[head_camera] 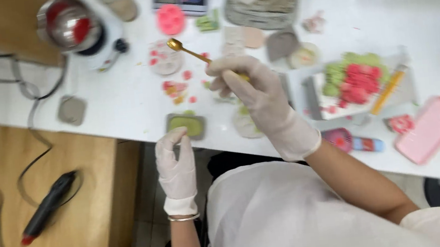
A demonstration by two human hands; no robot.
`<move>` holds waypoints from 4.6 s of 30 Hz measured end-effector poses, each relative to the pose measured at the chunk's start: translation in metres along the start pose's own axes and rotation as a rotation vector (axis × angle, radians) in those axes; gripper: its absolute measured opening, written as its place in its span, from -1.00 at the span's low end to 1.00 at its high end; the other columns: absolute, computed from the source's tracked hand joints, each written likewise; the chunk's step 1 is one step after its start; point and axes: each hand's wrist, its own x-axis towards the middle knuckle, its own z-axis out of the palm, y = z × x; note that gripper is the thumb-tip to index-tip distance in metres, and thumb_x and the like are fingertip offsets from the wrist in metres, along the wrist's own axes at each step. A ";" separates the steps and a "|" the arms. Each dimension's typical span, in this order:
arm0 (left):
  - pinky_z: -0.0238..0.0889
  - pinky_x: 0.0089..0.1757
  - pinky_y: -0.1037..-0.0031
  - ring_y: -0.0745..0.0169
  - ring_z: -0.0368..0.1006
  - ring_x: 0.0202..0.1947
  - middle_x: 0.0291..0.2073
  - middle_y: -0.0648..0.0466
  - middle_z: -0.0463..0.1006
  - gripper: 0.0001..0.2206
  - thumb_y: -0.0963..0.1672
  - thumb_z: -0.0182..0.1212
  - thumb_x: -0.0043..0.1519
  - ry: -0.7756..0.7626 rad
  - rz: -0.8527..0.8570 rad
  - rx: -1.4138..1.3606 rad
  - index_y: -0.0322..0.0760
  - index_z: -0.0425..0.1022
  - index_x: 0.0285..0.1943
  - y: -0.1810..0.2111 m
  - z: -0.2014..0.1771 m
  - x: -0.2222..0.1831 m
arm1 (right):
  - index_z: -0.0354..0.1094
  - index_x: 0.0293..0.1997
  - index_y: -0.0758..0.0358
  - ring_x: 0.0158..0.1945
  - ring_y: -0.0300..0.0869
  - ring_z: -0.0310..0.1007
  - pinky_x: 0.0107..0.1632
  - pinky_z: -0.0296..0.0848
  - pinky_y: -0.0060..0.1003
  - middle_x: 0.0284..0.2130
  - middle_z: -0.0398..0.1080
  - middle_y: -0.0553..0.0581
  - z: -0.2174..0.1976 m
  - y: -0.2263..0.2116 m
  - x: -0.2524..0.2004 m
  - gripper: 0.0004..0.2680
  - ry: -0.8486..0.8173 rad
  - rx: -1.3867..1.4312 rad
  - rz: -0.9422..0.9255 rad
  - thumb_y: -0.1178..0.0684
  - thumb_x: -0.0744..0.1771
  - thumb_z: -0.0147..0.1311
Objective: The user is sculpting and assembling small wax flowers to create a decorative floral arrangement.
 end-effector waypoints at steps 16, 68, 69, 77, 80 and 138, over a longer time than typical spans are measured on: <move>0.38 0.02 0.38 0.10 0.50 0.00 -0.04 0.00 0.58 -0.82 -0.26 0.21 0.27 0.073 -0.178 0.047 -0.30 0.50 0.03 -0.111 -0.139 0.049 | 0.44 0.03 0.23 -0.25 -0.27 0.43 -0.17 0.44 -0.35 -0.27 0.48 0.08 0.208 0.236 0.221 -0.85 -0.126 -0.477 0.222 0.04 0.43 0.03; 0.31 0.23 0.43 0.14 0.40 0.21 0.15 -0.01 0.42 -0.68 -0.22 0.26 0.42 -0.363 0.197 -0.136 -0.27 0.35 0.34 0.161 0.193 -0.010 | 0.40 -0.24 0.20 -0.38 -0.02 0.50 -0.26 0.52 -0.17 -0.55 0.39 0.09 -0.339 -0.083 -0.087 -0.80 -0.608 -1.839 -0.108 -0.06 0.25 0.27; 0.31 0.23 0.43 0.14 0.40 0.21 0.15 -0.01 0.42 -0.68 -0.22 0.26 0.42 -0.361 0.189 -0.136 -0.27 0.35 0.34 0.161 0.195 -0.011 | 0.40 -0.24 0.20 -0.38 -0.02 0.50 -0.26 0.52 -0.17 -0.55 0.39 0.09 -0.332 -0.085 -0.098 -0.80 -0.617 -1.836 -0.108 -0.06 0.25 0.27; 0.32 0.22 0.44 0.12 0.39 0.23 0.14 -0.01 0.42 -0.66 -0.19 0.33 0.39 -0.315 0.195 -0.146 -0.26 0.39 0.32 0.161 0.204 -0.012 | 0.33 -0.11 0.49 -0.39 -0.15 0.50 -0.29 0.50 -0.36 -0.36 0.44 0.30 -0.281 -0.071 -0.129 -0.95 0.399 -0.341 0.208 0.36 0.42 0.14; 0.34 0.23 0.45 0.14 0.40 0.23 0.18 -0.03 0.39 -0.67 -0.19 0.30 0.41 -0.336 0.136 -0.190 -0.27 0.38 0.33 0.158 0.197 -0.012 | 0.33 -0.12 0.43 -0.27 -0.13 0.59 -0.19 0.63 -0.32 -0.29 0.48 0.28 -0.279 -0.073 -0.120 -0.93 0.495 -0.249 0.257 0.37 0.35 0.03; 0.22 0.34 0.41 0.11 0.32 0.34 0.28 0.01 0.35 -0.46 -0.14 0.45 0.34 -0.433 0.229 -0.090 -0.24 0.21 0.41 0.150 0.189 -0.013 | 0.45 -0.01 0.42 -0.11 -0.12 0.56 -0.04 0.53 -0.38 -0.09 0.52 0.27 -0.226 -0.076 -0.130 -0.90 0.236 -0.871 -0.067 0.37 0.40 0.19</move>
